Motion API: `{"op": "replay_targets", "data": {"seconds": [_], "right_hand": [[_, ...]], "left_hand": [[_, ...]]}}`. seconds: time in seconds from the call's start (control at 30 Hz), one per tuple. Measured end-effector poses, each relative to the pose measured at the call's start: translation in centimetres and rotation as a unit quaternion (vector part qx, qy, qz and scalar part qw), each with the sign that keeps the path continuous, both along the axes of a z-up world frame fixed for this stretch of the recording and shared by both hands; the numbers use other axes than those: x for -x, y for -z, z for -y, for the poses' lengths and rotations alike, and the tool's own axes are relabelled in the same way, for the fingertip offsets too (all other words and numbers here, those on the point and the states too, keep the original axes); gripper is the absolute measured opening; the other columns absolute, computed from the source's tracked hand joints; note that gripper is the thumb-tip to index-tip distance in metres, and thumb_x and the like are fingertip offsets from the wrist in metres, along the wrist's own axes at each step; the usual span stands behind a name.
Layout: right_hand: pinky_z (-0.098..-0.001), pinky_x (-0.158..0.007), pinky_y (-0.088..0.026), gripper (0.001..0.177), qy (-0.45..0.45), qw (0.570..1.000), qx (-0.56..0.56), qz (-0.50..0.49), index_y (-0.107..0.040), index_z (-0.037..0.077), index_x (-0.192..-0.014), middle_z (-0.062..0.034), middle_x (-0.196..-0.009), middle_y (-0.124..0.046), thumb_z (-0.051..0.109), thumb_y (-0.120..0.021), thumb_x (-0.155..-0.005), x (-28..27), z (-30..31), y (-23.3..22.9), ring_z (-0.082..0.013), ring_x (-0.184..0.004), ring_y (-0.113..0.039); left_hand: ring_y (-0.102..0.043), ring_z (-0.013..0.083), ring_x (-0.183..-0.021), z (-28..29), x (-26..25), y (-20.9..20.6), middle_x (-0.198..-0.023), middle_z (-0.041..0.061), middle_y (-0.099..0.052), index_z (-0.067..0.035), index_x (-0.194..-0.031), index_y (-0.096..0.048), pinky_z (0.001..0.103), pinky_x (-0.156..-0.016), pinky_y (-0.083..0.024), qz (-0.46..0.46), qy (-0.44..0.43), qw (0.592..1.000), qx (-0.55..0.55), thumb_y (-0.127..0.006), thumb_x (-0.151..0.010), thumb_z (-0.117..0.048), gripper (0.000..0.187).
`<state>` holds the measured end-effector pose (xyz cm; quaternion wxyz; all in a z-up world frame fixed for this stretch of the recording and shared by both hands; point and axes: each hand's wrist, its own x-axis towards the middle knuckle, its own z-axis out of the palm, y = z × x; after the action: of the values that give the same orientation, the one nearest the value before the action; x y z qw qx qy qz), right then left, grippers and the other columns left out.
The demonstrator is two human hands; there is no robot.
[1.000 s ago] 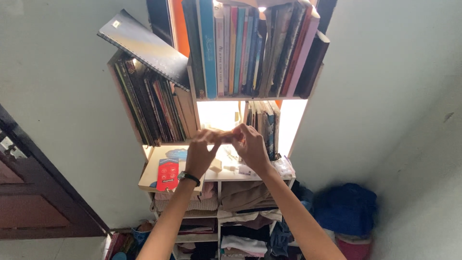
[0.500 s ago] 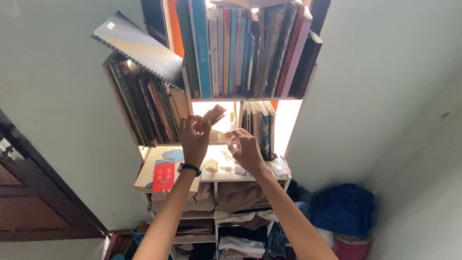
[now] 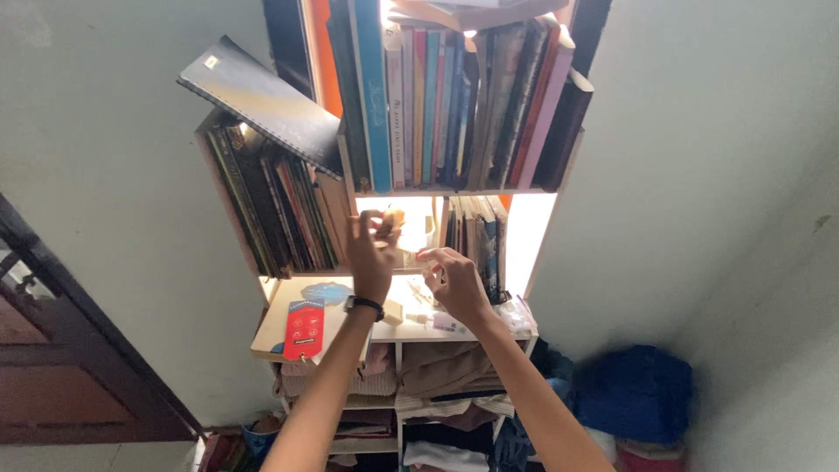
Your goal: The recorder packs various items, including snacks, a container, and notebooks, into a box and organizes a bookshelf.
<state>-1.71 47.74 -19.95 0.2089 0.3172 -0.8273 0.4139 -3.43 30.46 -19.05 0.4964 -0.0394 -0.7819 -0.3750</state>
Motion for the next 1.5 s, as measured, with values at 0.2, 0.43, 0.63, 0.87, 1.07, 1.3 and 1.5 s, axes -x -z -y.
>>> {"op": "replay_targets", "data": {"seconds": [0.2,0.43,0.63,0.87,1.07,1.3,1.5], "right_hand": [[-0.0319,-0.075,-0.062,0.025,-0.001,1.0,0.019,-0.015,-0.072,0.002,-0.11,-0.0133,-0.118,-0.075,0.002,-0.073,-0.084,-0.4,0.2,0.7,-0.0189,-0.081,-0.074],[-0.0317,-0.073,-0.061,0.027,0.032,0.999,-0.02,0.014,-0.073,0.005,-0.111,-0.0116,-0.093,-0.077,0.004,-0.076,-0.084,-0.3,-0.6,1.7,-0.0193,-0.079,-0.072],[-0.0313,-0.071,-0.062,0.027,0.017,1.0,-0.019,0.008,-0.072,0.004,-0.112,-0.0121,-0.093,-0.075,0.004,-0.076,-0.085,-0.2,-1.2,3.3,-0.0203,-0.08,-0.072],[-0.0334,-0.074,-0.062,0.03,0.004,1.0,-0.026,0.009,-0.072,0.002,-0.112,-0.0157,-0.106,-0.077,0.004,-0.078,-0.083,-1.0,-1.2,3.8,-0.0233,-0.086,-0.074],[-0.0332,-0.072,-0.063,0.029,0.021,0.997,-0.031,0.066,-0.071,0.002,-0.114,-0.0155,-0.108,-0.076,0.006,-0.075,-0.086,-1.8,-1.8,3.1,-0.0226,-0.085,-0.075],[-0.0357,-0.075,-0.06,0.025,0.022,0.997,-0.015,0.079,-0.073,0.0,-0.111,-0.0175,-0.103,-0.076,0.008,-0.075,-0.088,-2.6,-2.6,2.9,-0.0249,-0.084,-0.074],[-0.0354,-0.074,-0.06,0.031,0.007,0.995,-0.016,0.094,-0.071,0.001,-0.115,-0.0165,-0.104,-0.076,0.008,-0.075,-0.085,-1.8,-1.5,4.4,-0.0249,-0.083,-0.074]], "left_hand": [[-0.072,0.0177,-0.096,-1.5,-0.7,-0.9,-0.111,0.009,-0.058,-0.005,-0.108,-0.061,0.026,-0.075,-0.062,-0.016,0.119,0.993,0.001,-0.07,-0.1,-0.008,0.012],[-0.069,0.0243,-0.105,-1.5,-1.4,-2.1,-0.11,0.009,-0.068,-0.007,-0.107,-0.066,0.039,-0.091,-0.058,0.035,0.091,0.991,0.095,-0.067,-0.096,-0.006,0.011],[-0.065,0.0275,-0.116,-1.0,-0.8,-0.9,-0.112,0.01,-0.072,-0.009,-0.111,-0.072,0.054,-0.105,-0.043,0.038,0.0,0.972,0.233,-0.065,-0.092,-0.005,0.02],[-0.069,0.0256,-0.096,-0.3,-1.0,-1.7,-0.108,0.011,-0.067,-0.013,-0.113,-0.075,0.048,-0.088,-0.053,0.125,-0.022,0.955,0.269,-0.067,-0.09,-0.012,0.024],[-0.073,0.0241,-0.083,0.3,-0.3,-1.9,-0.108,0.009,-0.066,-0.006,-0.108,-0.074,0.038,-0.076,-0.06,0.122,0.019,0.963,0.24,-0.066,-0.1,-0.016,0.015],[-0.073,0.0271,-0.091,-0.5,0.7,-0.8,-0.125,0.013,-0.064,-0.007,-0.129,-0.069,0.037,-0.077,-0.062,0.116,-0.012,0.962,0.248,-0.059,-0.101,-0.008,0.029],[-0.068,0.0279,-0.116,0.2,-1.5,-0.7,-0.128,0.009,-0.064,-0.011,-0.142,-0.064,0.049,-0.106,-0.052,0.044,-0.02,0.955,0.292,-0.055,-0.089,0.001,0.056]]}}
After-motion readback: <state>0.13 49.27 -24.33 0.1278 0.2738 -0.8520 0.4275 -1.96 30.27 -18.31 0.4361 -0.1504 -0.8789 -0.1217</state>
